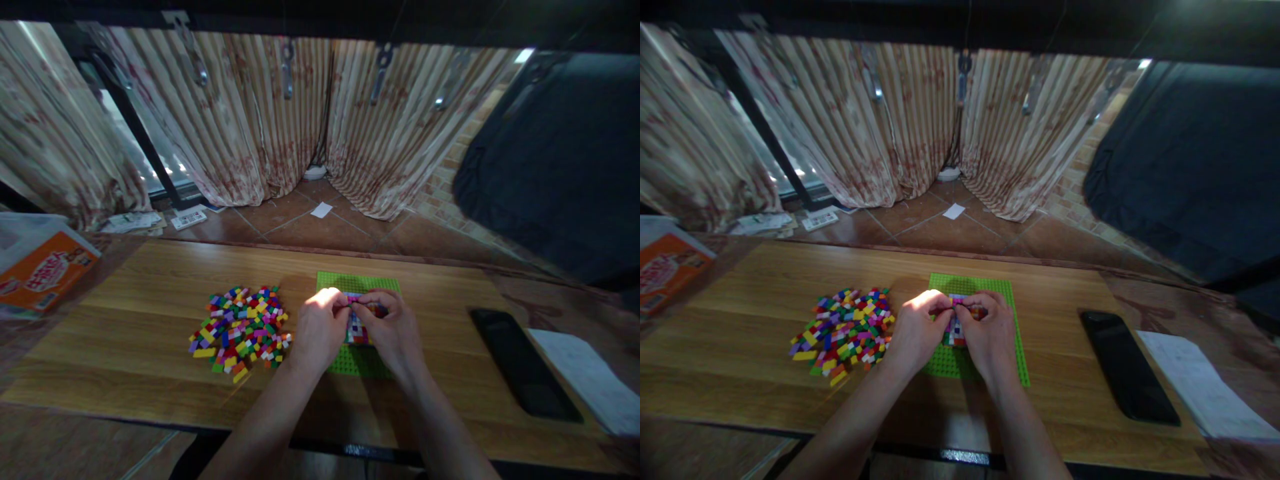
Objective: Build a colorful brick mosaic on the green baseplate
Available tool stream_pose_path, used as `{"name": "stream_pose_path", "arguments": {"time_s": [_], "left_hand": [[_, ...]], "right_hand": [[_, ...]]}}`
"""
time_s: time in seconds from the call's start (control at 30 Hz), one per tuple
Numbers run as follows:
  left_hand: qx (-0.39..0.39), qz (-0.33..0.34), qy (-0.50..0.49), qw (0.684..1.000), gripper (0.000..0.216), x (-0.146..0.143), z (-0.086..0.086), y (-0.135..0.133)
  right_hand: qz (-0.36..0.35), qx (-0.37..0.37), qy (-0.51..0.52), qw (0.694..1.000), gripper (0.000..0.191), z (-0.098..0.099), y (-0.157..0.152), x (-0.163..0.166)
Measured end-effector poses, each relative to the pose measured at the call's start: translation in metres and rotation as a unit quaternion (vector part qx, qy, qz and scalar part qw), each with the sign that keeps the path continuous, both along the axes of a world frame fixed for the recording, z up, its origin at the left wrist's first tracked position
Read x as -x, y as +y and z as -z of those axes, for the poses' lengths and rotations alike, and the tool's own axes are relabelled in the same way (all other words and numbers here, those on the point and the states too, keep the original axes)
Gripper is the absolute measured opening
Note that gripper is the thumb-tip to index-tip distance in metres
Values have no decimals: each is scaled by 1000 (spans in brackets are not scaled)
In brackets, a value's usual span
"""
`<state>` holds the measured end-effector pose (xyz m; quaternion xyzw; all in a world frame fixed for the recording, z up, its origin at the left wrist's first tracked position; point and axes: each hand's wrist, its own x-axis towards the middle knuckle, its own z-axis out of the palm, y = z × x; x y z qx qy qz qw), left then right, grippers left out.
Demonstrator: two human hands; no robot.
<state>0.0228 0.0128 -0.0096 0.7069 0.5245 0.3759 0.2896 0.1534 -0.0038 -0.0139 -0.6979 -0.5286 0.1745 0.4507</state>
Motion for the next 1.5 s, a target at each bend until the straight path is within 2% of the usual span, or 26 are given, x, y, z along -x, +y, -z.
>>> {"name": "stream_pose_path", "arguments": {"time_s": [0.3, 0.47, 0.53, 0.63, 0.7, 0.77, 0.87, 0.97, 1.17, 1.33, 1.5], "left_hand": [[1, 1, 3, 1000, 9, 0, -1, 0], [49, 12, -29, 998, 8, 12, -5, 0], [57, -4, -22, 998, 12, 22, -8, 1], [32, -36, -13, 999, 14, 41, -14, 5], [18, -57, -15, 998, 15, 54, -18, 9], [1, -86, -14, 996, 16, 67, -19, 13], [-28, -141, -29, 989, 17, 84, -16, 19], [-43, -167, -57, 983, 16, 95, -10, 23], [-33, -158, -74, 984, 14, 101, -8, 23], [-21, -155, -75, 985, 15, 105, -8, 23], [-11, -154, -44, 987, 16, 106, -10, 21]], "right_hand": [[-2, 0, 12, 1000, 13, -1, 0, 1], [-21, -2, 30, 999, 17, 1, -1, -4], [-3, -30, 30, 999, 18, 0, -3, -6], [22, -117, 16, 993, 16, -6, -7, -4], [13, -166, 14, 986, 13, -11, -13, 4], [-25, -182, 14, 983, 11, -16, -22, 17], [-151, -160, -17, 975, 12, -17, -35, 43], [-258, -122, -56, 957, 21, -8, -40, 66], [-254, -57, -106, 960, 20, 13, -29, 84], [-308, -7, -125, 943, 24, 15, -28, 88], [-316, 25, -143, 938, 21, 16, -27, 90]]}}
